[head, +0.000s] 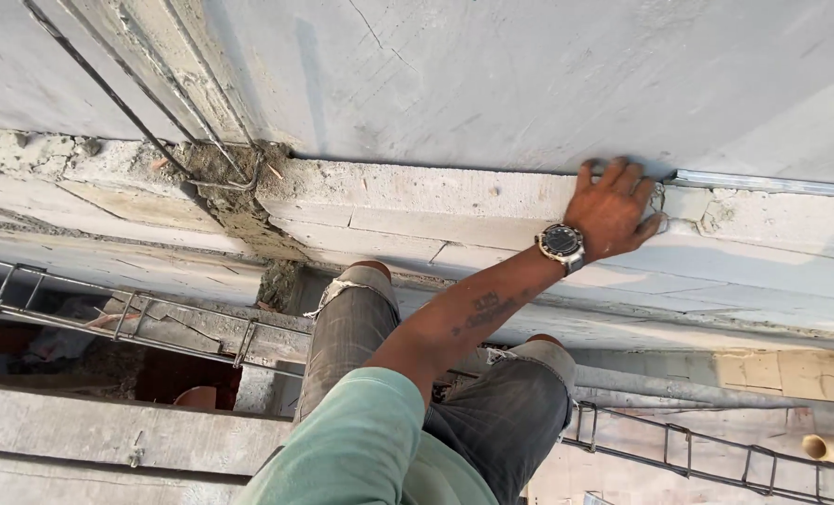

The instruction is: The person cuts a long metal strip with pliers, then carries it to a wall and hammers it into place along a horizontal groove. They continue hammering the strip along the wall, adjusting its position as needed.

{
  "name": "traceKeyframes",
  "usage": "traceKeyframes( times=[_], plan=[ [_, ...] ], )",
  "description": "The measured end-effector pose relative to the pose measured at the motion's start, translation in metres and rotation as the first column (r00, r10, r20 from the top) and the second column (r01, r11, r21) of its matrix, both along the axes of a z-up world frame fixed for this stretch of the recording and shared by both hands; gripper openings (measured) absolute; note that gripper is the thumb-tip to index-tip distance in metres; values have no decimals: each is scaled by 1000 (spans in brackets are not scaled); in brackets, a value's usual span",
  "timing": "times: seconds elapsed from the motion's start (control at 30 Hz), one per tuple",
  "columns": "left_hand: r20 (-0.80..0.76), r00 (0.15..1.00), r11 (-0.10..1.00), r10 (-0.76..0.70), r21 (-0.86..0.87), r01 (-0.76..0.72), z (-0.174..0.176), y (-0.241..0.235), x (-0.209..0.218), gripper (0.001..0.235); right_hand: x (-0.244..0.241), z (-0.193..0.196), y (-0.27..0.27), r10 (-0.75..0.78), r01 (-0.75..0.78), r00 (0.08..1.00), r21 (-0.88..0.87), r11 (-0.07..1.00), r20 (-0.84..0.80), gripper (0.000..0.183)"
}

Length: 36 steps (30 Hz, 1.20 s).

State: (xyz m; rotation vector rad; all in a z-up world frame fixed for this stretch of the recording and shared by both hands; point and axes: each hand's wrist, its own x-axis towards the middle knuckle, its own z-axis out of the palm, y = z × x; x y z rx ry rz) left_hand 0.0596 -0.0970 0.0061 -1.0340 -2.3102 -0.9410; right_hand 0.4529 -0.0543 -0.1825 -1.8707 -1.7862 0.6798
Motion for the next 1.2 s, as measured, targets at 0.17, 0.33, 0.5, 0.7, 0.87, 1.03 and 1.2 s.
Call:
traceKeyframes(
  times=[0.17,0.33,0.5,0.7,0.87,1.03,1.2],
  plan=[
    [102,943,947,316,-83,-309,-13,-124,-2,77,-15,38,4,195,-148,966,258,955,-169,16],
    [88,985,954,-149,276,120,-30,-203,50,50,-16,63,42,649,-459,741,576,676,-171,13],
    [75,996,877,-40,481,-1,-9,-253,79,53,-143,146,-14,792,-703,579,610,366,193,23],
    [-74,962,946,264,216,-243,-21,-292,26,40,-289,225,-87,838,-734,150,627,-260,524,23],
    [-87,959,958,271,122,-259,-48,-308,-39,30,-367,227,-118,787,-696,64,592,-405,613,25],
    [-96,908,910,407,130,-394,-68,-303,-76,21,-407,206,-126,782,-712,49,570,-409,621,38],
    [-18,878,870,478,145,-471,-75,-293,-84,32,-415,188,-122,805,-736,96,586,-339,586,33]
  ],
)
